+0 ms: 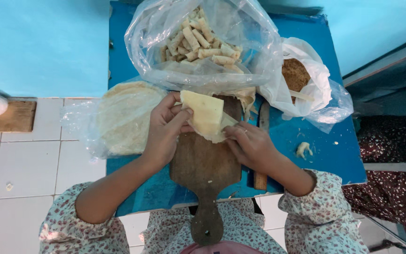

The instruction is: The person cuts a soft white food sheet into pieces with a knife on a wooden board, folds and pinches the pieces, and places them into plastic bags. They also spoon brown sugar from a plastic bag into the snack bags while assembling them one at a time.

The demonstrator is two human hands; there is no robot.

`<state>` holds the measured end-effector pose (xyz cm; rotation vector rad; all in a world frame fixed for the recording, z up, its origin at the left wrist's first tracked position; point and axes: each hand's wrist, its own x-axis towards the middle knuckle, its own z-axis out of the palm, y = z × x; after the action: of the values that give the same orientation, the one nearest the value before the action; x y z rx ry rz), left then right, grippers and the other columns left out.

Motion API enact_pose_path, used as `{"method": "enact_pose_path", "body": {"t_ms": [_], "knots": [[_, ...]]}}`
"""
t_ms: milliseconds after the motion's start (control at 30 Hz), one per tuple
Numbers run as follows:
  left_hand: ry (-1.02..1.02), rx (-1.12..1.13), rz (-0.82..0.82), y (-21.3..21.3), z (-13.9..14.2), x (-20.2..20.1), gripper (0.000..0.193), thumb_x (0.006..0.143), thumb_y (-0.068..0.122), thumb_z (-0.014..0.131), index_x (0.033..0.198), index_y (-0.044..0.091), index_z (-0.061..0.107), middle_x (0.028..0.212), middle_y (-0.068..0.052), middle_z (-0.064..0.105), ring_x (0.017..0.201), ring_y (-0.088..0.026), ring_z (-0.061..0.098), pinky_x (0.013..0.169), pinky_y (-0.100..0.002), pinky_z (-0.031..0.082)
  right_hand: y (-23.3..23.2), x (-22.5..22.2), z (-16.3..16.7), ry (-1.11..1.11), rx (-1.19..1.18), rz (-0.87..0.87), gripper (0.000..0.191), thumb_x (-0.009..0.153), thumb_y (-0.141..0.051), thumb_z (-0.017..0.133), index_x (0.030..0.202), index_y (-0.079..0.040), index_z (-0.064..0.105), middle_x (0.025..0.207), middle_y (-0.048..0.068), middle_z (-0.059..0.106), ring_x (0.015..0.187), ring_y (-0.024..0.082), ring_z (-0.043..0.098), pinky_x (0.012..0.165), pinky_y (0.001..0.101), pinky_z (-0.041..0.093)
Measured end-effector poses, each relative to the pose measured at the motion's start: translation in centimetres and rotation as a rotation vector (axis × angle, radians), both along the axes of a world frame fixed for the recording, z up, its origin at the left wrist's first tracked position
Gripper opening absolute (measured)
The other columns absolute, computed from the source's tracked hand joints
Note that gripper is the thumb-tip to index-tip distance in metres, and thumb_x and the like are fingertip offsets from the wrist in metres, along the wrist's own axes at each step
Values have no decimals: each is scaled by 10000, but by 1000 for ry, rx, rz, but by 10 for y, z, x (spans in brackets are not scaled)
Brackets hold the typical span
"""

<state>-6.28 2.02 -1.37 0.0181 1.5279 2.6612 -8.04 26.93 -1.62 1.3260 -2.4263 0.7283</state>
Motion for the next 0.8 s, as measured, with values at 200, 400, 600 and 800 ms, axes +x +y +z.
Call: {"method": "enact_pose_path", "body": {"t_ms": [200, 400, 600, 800], "knots": [[-8, -32, -5, -1, 2, -1, 287, 991, 65, 556, 1273, 10, 561, 1100, -103, 751, 947, -158, 741, 832, -321, 620, 2, -2, -2, -95, -44, 44, 319, 867, 17, 759, 1112, -39, 563, 995, 122, 688, 887, 329, 710, 700, 409, 565], [-4, -13, -17, -2, -1, -3, 277, 1002, 72, 552, 1271, 7, 550, 1113, -105, 748, 966, -158, 740, 841, -323, 620, -1, 0, 2, -110, -29, 97, 316, 867, -10, 772, 1108, -32, 568, 1042, 126, 691, 914, 330, 718, 722, 390, 572], [4, -96, -77, 9, -26, -6, 261, 1022, 93, 573, 1278, 53, 540, 1073, -66, 733, 946, -125, 726, 810, -273, 602, 7, 2, 4, -240, -405, -34, 423, 899, -16, 794, 1204, -46, 503, 1102, 126, 677, 1036, 237, 726, 879, 345, 605], [80, -137, -160, 44, -48, 4, 231, 985, 5, 641, 1156, 43, 490, 965, -34, 707, 902, -93, 704, 745, -263, 598, 0, 9, -9, -182, -502, -18, 571, 823, -50, 878, 1217, -39, 464, 1122, 162, 630, 1052, 231, 683, 878, 352, 595]]}}
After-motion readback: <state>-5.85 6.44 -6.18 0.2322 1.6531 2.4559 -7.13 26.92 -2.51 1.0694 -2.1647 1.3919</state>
